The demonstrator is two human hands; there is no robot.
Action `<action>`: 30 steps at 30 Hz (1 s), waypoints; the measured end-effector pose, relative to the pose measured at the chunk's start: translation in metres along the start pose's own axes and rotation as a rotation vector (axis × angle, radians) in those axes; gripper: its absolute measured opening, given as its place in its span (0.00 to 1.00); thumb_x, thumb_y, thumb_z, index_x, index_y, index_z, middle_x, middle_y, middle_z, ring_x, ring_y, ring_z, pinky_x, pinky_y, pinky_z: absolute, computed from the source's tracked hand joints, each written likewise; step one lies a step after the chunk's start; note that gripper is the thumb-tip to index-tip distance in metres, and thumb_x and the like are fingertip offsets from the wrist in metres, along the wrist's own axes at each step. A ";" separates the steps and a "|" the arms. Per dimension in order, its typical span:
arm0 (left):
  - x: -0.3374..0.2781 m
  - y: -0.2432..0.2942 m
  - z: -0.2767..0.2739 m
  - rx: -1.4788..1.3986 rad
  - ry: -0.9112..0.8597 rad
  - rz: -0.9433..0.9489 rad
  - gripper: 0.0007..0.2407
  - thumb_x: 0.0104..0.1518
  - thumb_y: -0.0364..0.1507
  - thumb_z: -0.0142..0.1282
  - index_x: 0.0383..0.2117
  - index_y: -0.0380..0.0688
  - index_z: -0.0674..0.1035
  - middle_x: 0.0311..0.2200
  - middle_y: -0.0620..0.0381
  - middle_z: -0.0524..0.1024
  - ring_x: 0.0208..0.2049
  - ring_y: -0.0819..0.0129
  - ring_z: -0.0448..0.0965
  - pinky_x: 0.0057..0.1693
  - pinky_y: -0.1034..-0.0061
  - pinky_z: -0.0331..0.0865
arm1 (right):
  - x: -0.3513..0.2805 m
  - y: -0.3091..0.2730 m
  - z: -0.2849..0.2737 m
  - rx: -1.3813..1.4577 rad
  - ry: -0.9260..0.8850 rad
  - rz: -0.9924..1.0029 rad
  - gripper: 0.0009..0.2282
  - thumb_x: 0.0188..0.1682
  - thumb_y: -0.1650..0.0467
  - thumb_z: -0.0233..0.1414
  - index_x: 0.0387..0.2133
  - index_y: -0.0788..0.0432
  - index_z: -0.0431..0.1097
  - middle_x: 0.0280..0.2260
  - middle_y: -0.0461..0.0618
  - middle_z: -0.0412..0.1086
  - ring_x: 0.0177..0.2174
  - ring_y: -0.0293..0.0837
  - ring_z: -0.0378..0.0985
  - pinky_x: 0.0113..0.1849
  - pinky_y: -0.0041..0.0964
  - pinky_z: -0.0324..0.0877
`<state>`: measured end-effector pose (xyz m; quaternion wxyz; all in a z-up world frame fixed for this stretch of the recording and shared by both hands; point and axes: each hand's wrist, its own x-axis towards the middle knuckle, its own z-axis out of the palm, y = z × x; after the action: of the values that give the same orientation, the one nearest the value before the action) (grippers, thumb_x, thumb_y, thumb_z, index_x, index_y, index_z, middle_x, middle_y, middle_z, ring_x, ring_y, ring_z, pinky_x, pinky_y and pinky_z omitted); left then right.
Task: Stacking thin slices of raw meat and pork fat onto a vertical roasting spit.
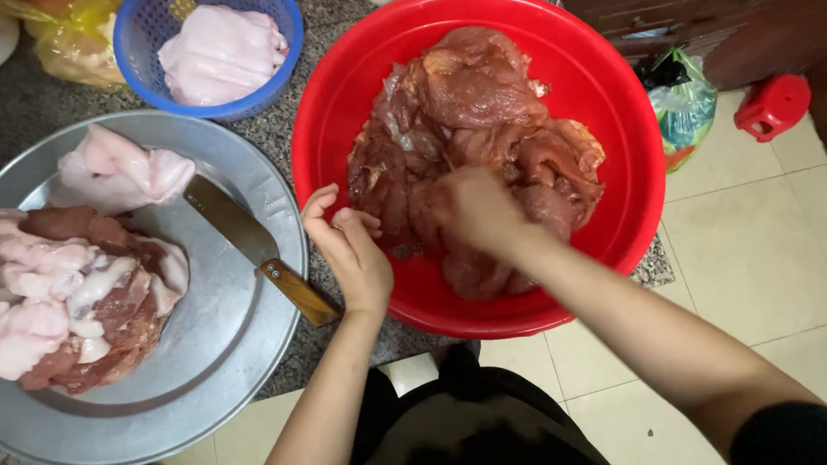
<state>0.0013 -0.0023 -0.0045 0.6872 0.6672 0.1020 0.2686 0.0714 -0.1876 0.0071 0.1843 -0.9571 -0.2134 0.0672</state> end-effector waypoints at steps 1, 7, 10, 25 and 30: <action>0.001 0.000 0.000 0.001 0.000 0.003 0.09 0.71 0.25 0.37 0.53 0.39 0.63 0.59 0.47 0.65 0.31 0.72 0.76 0.40 0.76 0.72 | 0.007 -0.016 0.014 0.001 0.002 -0.002 0.15 0.46 0.62 0.60 0.43 0.56 0.76 0.43 0.61 0.74 0.46 0.60 0.74 0.50 0.52 0.68; 0.000 -0.001 0.000 0.018 -0.005 0.031 0.09 0.71 0.25 0.39 0.54 0.39 0.63 0.58 0.47 0.65 0.31 0.72 0.75 0.41 0.76 0.71 | 0.043 -0.033 0.120 -0.473 -0.027 0.079 0.36 0.26 0.49 0.64 0.40 0.67 0.73 0.47 0.60 0.67 0.47 0.56 0.64 0.48 0.49 0.59; 0.001 0.001 0.001 0.009 -0.012 0.007 0.09 0.71 0.24 0.39 0.54 0.39 0.63 0.58 0.47 0.66 0.32 0.72 0.74 0.41 0.76 0.71 | 0.057 -0.002 0.166 -0.603 0.136 0.168 0.13 0.49 0.62 0.60 0.40 0.57 0.76 0.45 0.54 0.70 0.49 0.53 0.67 0.49 0.49 0.61; 0.001 0.007 0.001 0.004 -0.064 -0.029 0.08 0.70 0.24 0.40 0.53 0.38 0.63 0.59 0.47 0.65 0.32 0.73 0.74 0.40 0.77 0.71 | 0.047 -0.003 0.035 0.367 0.019 0.253 0.16 0.41 0.66 0.60 0.37 0.67 0.77 0.35 0.66 0.77 0.39 0.59 0.82 0.44 0.51 0.73; 0.001 0.008 0.001 0.028 -0.076 -0.008 0.08 0.70 0.22 0.39 0.53 0.38 0.63 0.59 0.47 0.65 0.32 0.73 0.75 0.41 0.76 0.72 | 0.033 0.055 -0.017 0.641 -0.020 0.419 0.15 0.51 0.65 0.55 0.39 0.69 0.76 0.34 0.56 0.78 0.38 0.49 0.80 0.45 0.45 0.73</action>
<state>0.0008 -0.0032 0.0038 0.6823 0.6860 0.0822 0.2390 0.1259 -0.2254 0.0002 0.4544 -0.8730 0.0166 0.1763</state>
